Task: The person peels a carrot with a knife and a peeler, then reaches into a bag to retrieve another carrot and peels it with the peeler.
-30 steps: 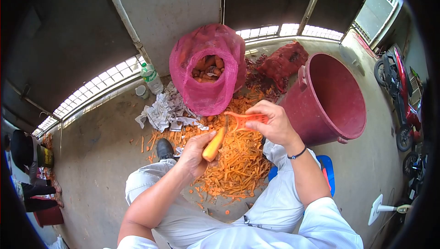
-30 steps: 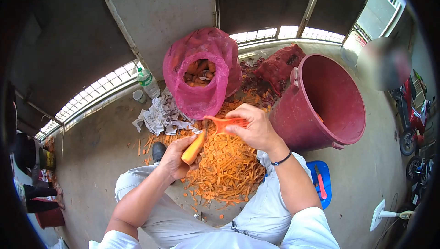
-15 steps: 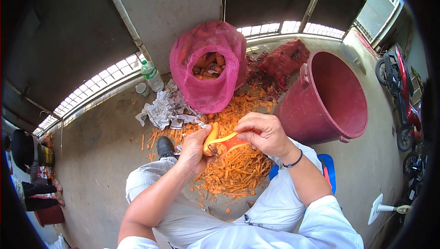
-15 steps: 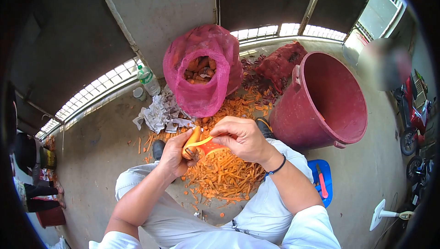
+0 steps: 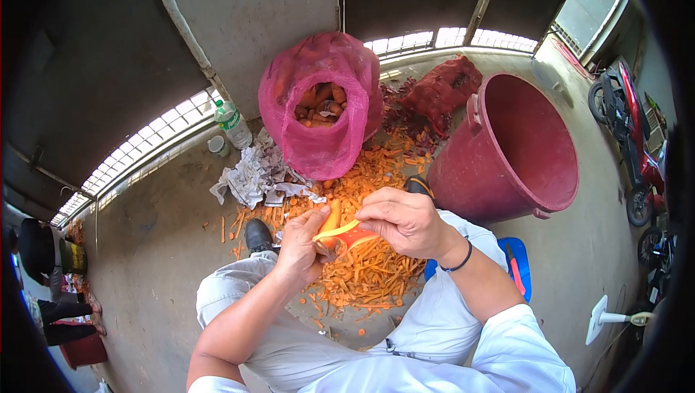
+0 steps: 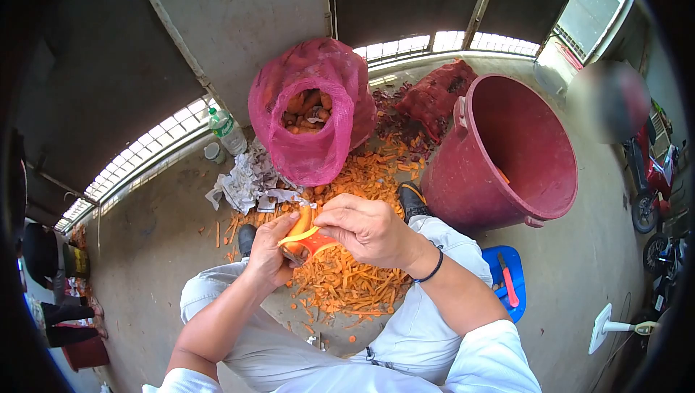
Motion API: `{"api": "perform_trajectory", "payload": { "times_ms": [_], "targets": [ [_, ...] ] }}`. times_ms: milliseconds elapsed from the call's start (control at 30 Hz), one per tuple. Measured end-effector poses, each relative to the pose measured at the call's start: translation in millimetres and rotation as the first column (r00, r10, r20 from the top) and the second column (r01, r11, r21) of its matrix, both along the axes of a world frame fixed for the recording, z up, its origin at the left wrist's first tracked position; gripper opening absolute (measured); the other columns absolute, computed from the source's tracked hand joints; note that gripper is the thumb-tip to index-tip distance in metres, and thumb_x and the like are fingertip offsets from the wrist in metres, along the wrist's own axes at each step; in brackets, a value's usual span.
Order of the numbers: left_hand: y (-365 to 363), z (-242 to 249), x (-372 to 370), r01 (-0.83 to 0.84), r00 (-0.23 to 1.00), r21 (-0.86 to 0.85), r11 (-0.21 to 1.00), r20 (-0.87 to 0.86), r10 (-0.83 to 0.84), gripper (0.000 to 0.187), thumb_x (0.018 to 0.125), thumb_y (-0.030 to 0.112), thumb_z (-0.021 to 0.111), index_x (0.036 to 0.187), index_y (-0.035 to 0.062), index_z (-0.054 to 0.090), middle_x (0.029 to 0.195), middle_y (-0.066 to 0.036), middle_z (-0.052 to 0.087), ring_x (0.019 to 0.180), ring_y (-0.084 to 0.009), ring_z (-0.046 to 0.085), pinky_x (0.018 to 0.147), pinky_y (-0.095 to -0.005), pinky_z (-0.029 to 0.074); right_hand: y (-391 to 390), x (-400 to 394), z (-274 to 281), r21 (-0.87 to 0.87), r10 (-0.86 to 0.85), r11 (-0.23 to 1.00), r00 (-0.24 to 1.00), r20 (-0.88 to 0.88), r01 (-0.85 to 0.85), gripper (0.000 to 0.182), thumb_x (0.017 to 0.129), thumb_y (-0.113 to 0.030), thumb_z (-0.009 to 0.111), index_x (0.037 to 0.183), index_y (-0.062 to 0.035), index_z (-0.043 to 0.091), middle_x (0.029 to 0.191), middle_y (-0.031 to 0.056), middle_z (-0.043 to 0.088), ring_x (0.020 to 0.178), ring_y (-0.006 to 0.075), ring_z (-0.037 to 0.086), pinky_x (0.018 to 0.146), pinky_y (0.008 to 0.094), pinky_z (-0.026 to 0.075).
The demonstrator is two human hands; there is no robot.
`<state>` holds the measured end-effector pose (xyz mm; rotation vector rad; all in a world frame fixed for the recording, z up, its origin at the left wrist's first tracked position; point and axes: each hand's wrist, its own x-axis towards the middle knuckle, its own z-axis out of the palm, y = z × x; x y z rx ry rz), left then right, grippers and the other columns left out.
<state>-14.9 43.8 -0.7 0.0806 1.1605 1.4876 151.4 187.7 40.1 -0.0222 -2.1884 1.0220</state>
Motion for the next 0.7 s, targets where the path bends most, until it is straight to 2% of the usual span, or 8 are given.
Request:
{"api": "perform_trajectory", "payload": {
  "times_ms": [100,200,433,500,533,600,633,700],
  "targets": [
    [-1.6,6.8,3.9,0.092,0.995,0.05,0.994,-0.028,-0.091,0.023,0.107,0.03,0.061,0.099,0.0086,0.065,0.075,0.001,0.063,0.053,-0.0058,0.054,0.04,-0.0227,0.035,10.5,3.5,-0.4,-0.1,0.062,0.993,0.997,0.042,-0.058,0.019,0.083,0.005,0.081,0.1,0.0018,0.075,0.097,0.014,0.073,0.084,0.0247,0.073,0.072,0.0319,0.058],
    [1.3,7.9,12.3,0.087,0.996,0.067,0.994,0.012,-0.088,0.025,0.107,0.03,0.061,0.105,0.0064,0.068,0.077,0.0,0.065,0.054,-0.0049,0.055,0.04,-0.0217,0.035,13.2,6.2,1.4,-0.199,0.106,0.976,0.99,0.091,-0.086,0.016,0.086,0.002,0.079,0.101,0.0012,0.075,0.094,0.0125,0.072,0.085,0.024,0.072,0.074,0.0322,0.057],
    [-3.6,1.9,13.6,0.138,0.99,0.114,0.984,0.003,-0.139,0.027,0.106,0.031,0.062,0.109,0.0042,0.068,0.077,0.0,0.066,0.055,-0.005,0.055,0.041,-0.0212,0.033,14.3,10.9,6.0,-0.228,0.14,0.966,0.987,0.085,-0.117,0.016,0.086,0.003,0.078,0.101,0.001,0.075,0.095,0.0127,0.074,0.086,0.0239,0.073,0.075,0.032,0.057],
    [-6.2,-2.8,11.1,0.139,0.987,0.122,0.983,0.069,-0.148,0.028,0.105,0.027,0.063,0.118,0.0027,0.066,0.095,-0.007,0.073,0.075,-0.0148,0.071,0.059,-0.0283,0.057,14.4,11.9,8.3,-0.204,0.114,0.974,0.989,0.09,-0.094,0.016,0.084,0.005,0.078,0.1,0.001,0.075,0.094,0.0124,0.074,0.086,0.024,0.073,0.075,0.0322,0.057],
    [-8.5,-4.2,10.6,0.136,0.987,0.123,0.983,0.069,-0.145,0.028,0.105,0.027,0.063,0.118,0.0027,0.066,0.095,-0.007,0.073,0.075,-0.0148,0.071,0.059,-0.0283,0.057,15.9,12.7,8.3,-0.202,0.118,0.974,0.989,0.09,-0.097,0.016,0.084,0.005,0.078,0.1,0.001,0.075,0.094,0.0124,0.074,0.086,0.024,0.073,0.075,0.0322,0.057],
    [-13.3,-6.3,10.0,0.117,0.985,0.178,0.977,0.108,-0.138,0.028,0.105,0.028,0.064,0.117,0.003,0.067,0.088,-0.007,0.069,0.063,-0.0163,0.066,0.047,-0.0275,0.05,21.9,15.9,5.6,-0.168,-0.007,0.986,0.996,0.087,0.022,0.015,0.083,0.006,0.078,0.097,0.0011,0.075,0.092,0.0128,0.074,0.083,0.0239,0.072,0.073,0.0325,0.057],
    [-14.9,-3.3,12.1,0.118,0.984,0.179,0.977,0.11,-0.139,0.028,0.105,0.028,0.064,0.117,0.003,0.067,0.088,-0.007,0.069,0.063,-0.0163,0.066,0.047,-0.0275,0.05,29.6,18.1,2.9,-0.167,-0.008,0.986,0.996,0.088,0.023,0.015,0.083,0.006,0.078,0.097,0.0011,0.075,0.092,0.0128,0.074,0.083,0.0239,0.072,0.073,0.0325,0.057],
    [-17.0,2.4,17.7,0.157,0.981,0.086,0.984,0.097,-0.165,0.027,0.104,0.028,0.065,0.115,0.0032,0.067,0.081,-0.007,0.066,0.055,-0.0171,0.061,0.041,-0.027,0.043,54.0,23.9,-6.0,-0.186,-0.158,0.965,0.976,0.147,0.184,0.013,0.083,0.005,0.077,0.096,0.0011,0.075,0.091,0.0129,0.073,0.08,0.0246,0.072,0.07,0.0331,0.056]
  ]
}}
